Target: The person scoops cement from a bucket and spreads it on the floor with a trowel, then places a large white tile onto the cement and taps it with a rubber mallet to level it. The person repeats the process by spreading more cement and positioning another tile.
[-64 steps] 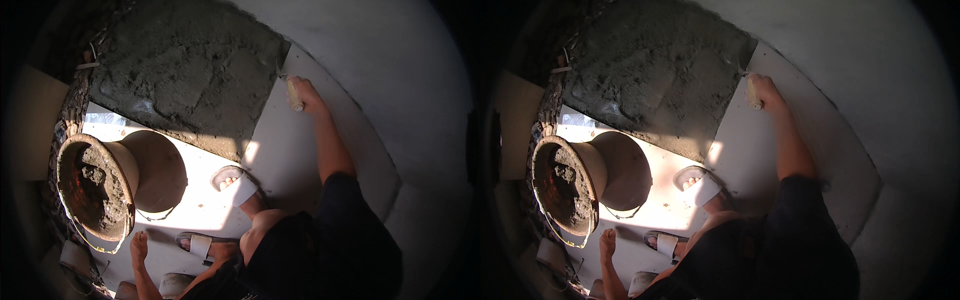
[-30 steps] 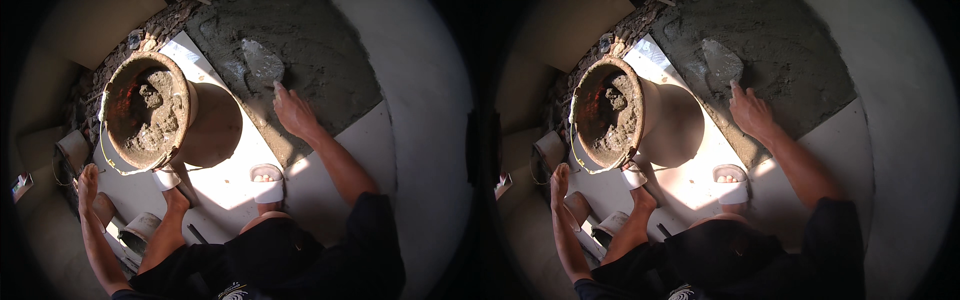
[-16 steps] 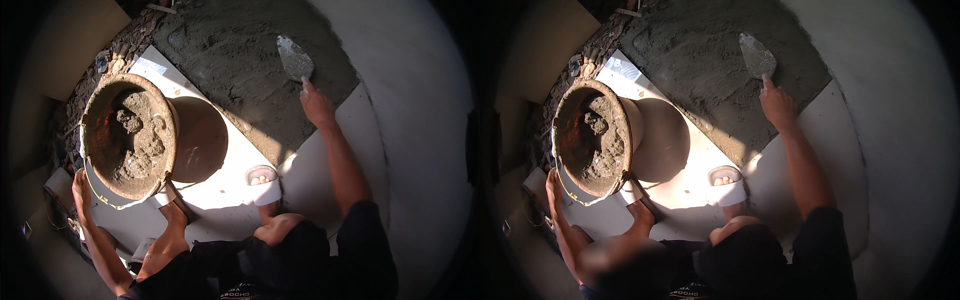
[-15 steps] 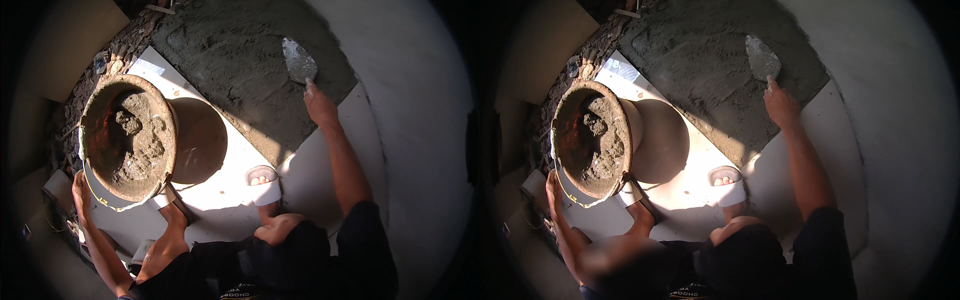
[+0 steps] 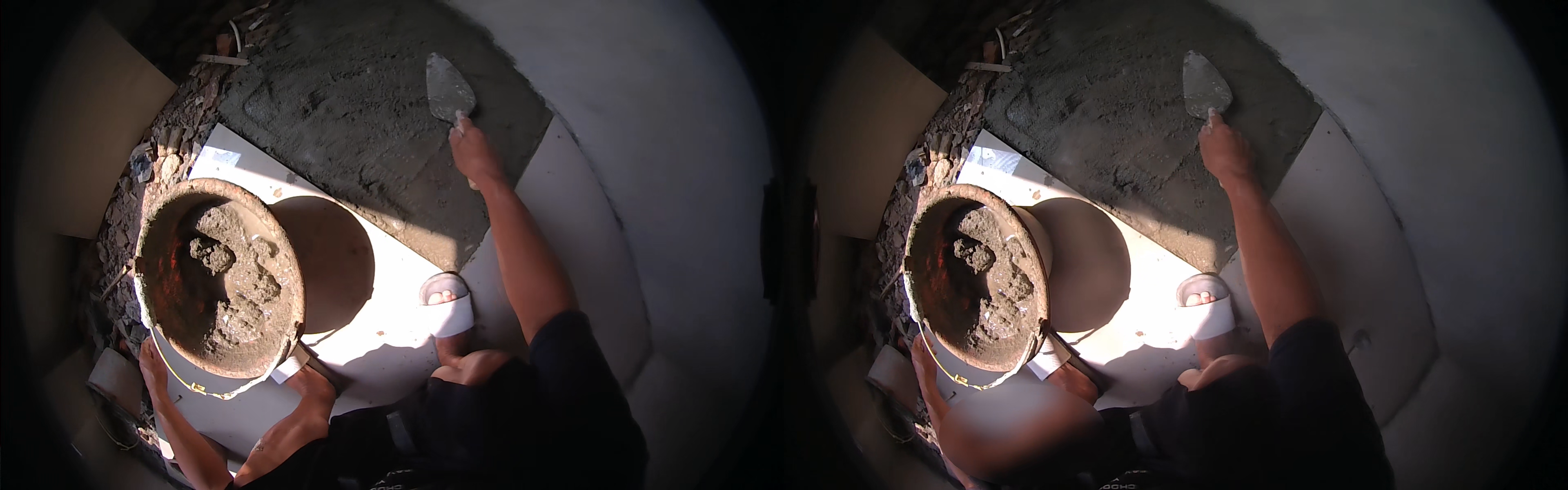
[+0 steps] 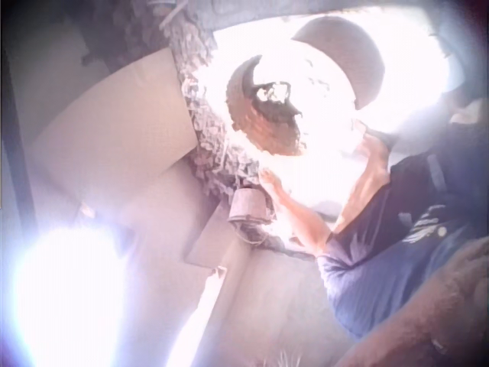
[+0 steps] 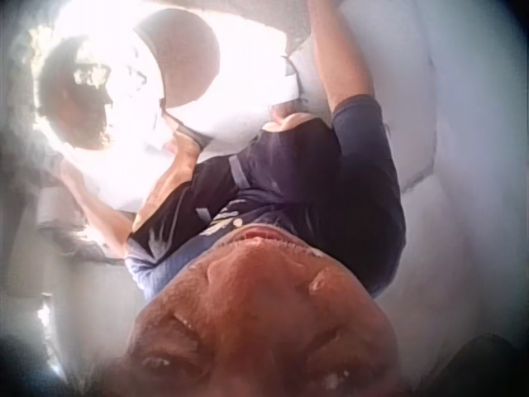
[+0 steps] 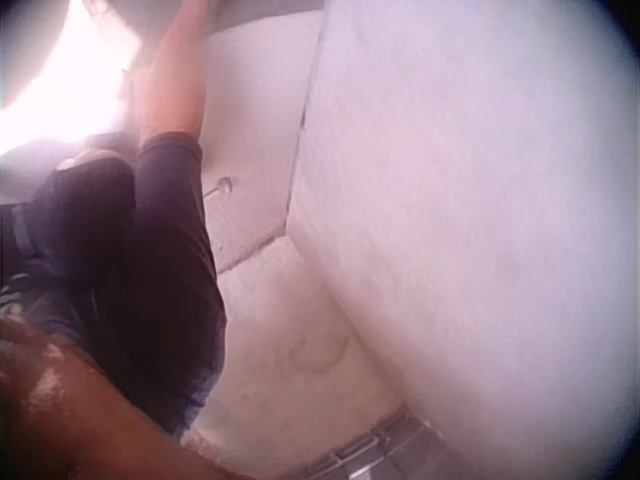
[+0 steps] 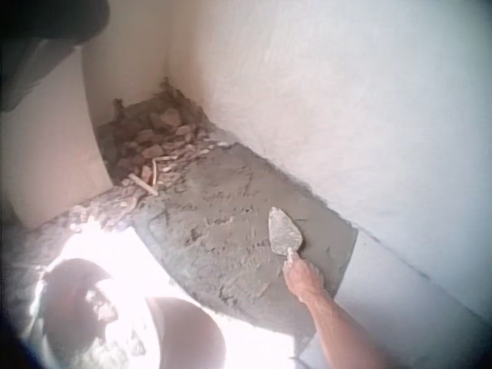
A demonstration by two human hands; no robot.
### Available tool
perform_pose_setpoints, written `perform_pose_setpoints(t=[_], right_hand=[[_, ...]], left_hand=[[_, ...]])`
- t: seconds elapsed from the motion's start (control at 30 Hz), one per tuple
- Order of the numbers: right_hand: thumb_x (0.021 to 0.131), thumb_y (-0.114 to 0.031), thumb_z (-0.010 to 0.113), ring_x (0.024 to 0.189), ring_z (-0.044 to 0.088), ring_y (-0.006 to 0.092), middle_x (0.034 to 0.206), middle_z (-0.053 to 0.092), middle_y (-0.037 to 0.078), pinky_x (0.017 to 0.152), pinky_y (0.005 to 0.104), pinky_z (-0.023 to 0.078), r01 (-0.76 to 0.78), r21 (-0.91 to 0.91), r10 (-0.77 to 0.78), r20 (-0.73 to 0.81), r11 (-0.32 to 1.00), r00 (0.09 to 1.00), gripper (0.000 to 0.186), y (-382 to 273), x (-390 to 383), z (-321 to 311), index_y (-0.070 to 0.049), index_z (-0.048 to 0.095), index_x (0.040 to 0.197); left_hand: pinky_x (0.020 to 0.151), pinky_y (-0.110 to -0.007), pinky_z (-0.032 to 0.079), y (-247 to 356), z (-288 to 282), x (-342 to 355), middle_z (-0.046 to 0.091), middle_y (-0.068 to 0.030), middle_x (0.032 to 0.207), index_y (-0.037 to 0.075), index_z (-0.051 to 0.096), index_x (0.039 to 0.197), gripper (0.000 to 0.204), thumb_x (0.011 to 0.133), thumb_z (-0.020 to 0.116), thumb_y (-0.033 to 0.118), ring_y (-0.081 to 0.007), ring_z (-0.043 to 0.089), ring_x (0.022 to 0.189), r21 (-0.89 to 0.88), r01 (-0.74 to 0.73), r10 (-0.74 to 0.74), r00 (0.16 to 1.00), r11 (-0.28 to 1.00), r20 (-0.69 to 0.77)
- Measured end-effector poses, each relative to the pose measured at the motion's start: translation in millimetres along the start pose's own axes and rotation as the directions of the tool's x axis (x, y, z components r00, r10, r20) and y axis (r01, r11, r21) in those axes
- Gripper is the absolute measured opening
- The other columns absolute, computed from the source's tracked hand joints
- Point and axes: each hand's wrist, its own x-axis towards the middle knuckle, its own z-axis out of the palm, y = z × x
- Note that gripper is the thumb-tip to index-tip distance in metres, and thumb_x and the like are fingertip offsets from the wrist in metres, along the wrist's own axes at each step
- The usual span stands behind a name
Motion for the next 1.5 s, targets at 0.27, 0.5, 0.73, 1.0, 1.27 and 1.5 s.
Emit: perform_pose_setpoints(t=[0.27, 0.5, 0.73, 1.0, 1.27, 1.5], right_hand=[[0.095, -0.038, 0.052, 0.052, 0.055, 0.0162, 0.078, 0.058, 0.006, 0.045, 0.0333, 0.048, -0.384, 0.736, 0.374, 0.19, 0.558, 0.908, 0.051, 92, -50, -29, -0.013, 0.047, 0.14], [0.095, -0.036, 0.055, 0.055, 0.059, 0.0179, 0.08, 0.061, 0.012, 0.051, 0.0333, 0.05, -0.288, 0.456, 0.13, 0.346, 0.842, 0.929, 0.046, 52, -137, 0, -0.006, 0.051, 0.131], [0.095, -0.03, 0.055, 0.095, 0.065, 0.0406, 0.104, 0.065, 0.026, 0.081, 0.0466, 0.051, 0.352, 0.044, -0.351, 0.256, 0.935, 0.901, 0.042, -41, -104, -11, -0.002, 0.053, 0.126], [0.092, -0.03, 0.056, 0.102, 0.062, 0.0412, 0.108, 0.065, 0.025, 0.088, 0.0488, 0.048, 0.637, -0.08, -0.534, 0.47, 0.767, 0.702, 0.039, -213, -28, 16, 0.0, 0.06, 0.117], [0.091, -0.027, 0.057, 0.097, 0.062, 0.0419, 0.101, 0.066, 0.025, 0.082, 0.0509, 0.049, 0.626, -0.15, -0.464, 0.545, 0.765, 0.698, 0.034, -123, -79, 23, 0.0, 0.059, 0.113], [0.091, -0.024, 0.062, 0.095, 0.063, 0.0419, 0.1, 0.064, 0.024, 0.081, 0.0478, 0.051, 0.446, -0.113, -0.377, 0.378, 0.888, 0.846, 0.044, 104, -205, -22, -0.003, 0.052, 0.128]], left_hand=[[0.065, -0.027, 0.046, -8, 2, 18, 0.054, -0.0006, 0.083, 0.002, 0.058, 0.101, 0.026, 0.104, 0.041, 0.022, -0.0094, 0.053, 0.074, -0.118, 0.146, -0.119, 0.97, 0.982, 0.212], [0.061, -0.024, 0.044, -3, 12, 39, 0.053, 0.0017, 0.081, 0.006, 0.053, 0.091, 0.025, 0.104, 0.041, 0.024, -0.0064, 0.053, 0.07, -0.126, 0.137, -0.111, 0.975, 0.983, 0.194], [0.063, -0.027, 0.045, 16, 13, 16, 0.055, -0.002, 0.083, 0.0, 0.059, 0.101, 0.03, 0.103, 0.045, 0.026, -0.0091, 0.051, 0.071, -0.044, 0.167, -0.155, 0.967, 0.985, 0.203], [0.067, -0.031, 0.045, 17, 13, -15, 0.059, -0.0084, 0.081, -0.004, 0.06, 0.104, 0.029, 0.101, 0.044, 0.02, -0.0134, 0.055, 0.074, -0.086, 0.21, -0.193, 0.965, 0.974, 0.176], [0.068, -0.029, 0.051, -10, 16, -14, 0.061, -0.0067, 0.09, 0.0, 0.059, 0.112, 0.033, 0.102, 0.044, 0.028, -0.0155, 0.061, 0.073, -0.151, 0.292, -0.268, 0.95, 0.944, 0.162], [0.052, -0.021, 0.032, 0, 16, 20, 0.047, 0.0058, 0.07, 0.012, 0.057, 0.088, 0.029, 0.099, 0.053, 0.039, -0.0024, 0.045, 0.06, -0.269, 0.19, -0.163, 0.979, 0.944, 0.121]])
